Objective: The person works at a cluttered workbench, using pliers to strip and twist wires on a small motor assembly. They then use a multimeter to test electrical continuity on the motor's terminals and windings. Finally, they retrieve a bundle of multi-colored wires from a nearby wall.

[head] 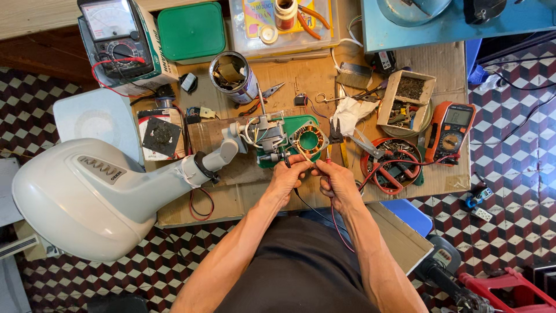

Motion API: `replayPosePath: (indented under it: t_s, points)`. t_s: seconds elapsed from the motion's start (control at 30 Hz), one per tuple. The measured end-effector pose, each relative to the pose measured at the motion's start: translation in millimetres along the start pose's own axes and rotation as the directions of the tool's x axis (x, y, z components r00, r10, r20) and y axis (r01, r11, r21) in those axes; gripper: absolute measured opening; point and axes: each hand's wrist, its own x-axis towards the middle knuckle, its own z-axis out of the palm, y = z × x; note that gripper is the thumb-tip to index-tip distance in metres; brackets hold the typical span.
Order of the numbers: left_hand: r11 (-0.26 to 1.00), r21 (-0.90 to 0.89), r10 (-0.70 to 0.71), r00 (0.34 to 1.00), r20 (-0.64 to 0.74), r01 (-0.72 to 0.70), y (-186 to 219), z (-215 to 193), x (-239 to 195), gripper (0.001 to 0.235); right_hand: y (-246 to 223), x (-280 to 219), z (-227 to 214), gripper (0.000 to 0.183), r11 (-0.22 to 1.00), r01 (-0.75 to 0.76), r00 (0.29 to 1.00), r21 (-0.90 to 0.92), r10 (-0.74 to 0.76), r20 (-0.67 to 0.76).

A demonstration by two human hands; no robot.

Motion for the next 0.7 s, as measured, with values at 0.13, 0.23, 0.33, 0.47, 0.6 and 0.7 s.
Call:
replayPosePath:
  t_s: [0.13,0.23,0.33,0.47,0.6,0.7]
  points:
    - [0.999,-0.026,0.022,0.998,0.055,-0.021,-2.7,-2.3,-0.3,0.028,6.1,6.1,-3.7,0.017,1.0,-0.015,1.0,0.008,0.015,-0.012]
    - [1.0,0.014,0.003,1.0,0.012,-0.003,-3.2,-3.4,-0.2,0.029,12.6,11.9,-7.0,0.013,0.999,0.026,0.999,-0.042,-0.025,0.023]
    - [0.999,0.017,0.029,0.999,0.035,-0.03,-0.2,-3.5,-2.2,0.03,15.8,18.3,-9.3,0.012,0.998,0.033,0.999,-0.045,-0.032,0.013]
    - [0.996,0.089,0.025,1.0,0.02,-0.026,5.7,-1.7,-8.1,0.03,15.9,22.3,-6.4,0.012,0.999,0.04,0.999,-0.034,-0.041,-0.003]
    - [0.991,0.128,0.029,0.999,0.014,-0.031,11.0,0.0,-14.1,0.032,9.5,15.8,2.4,0.012,0.999,0.042,0.999,-0.024,-0.042,-0.01]
    - [0.99,0.122,0.067,0.997,0.04,-0.071,13.2,2.4,-16.5,0.036,2.4,8.0,8.2,0.01,0.999,0.025,0.999,0.022,-0.024,-0.047]
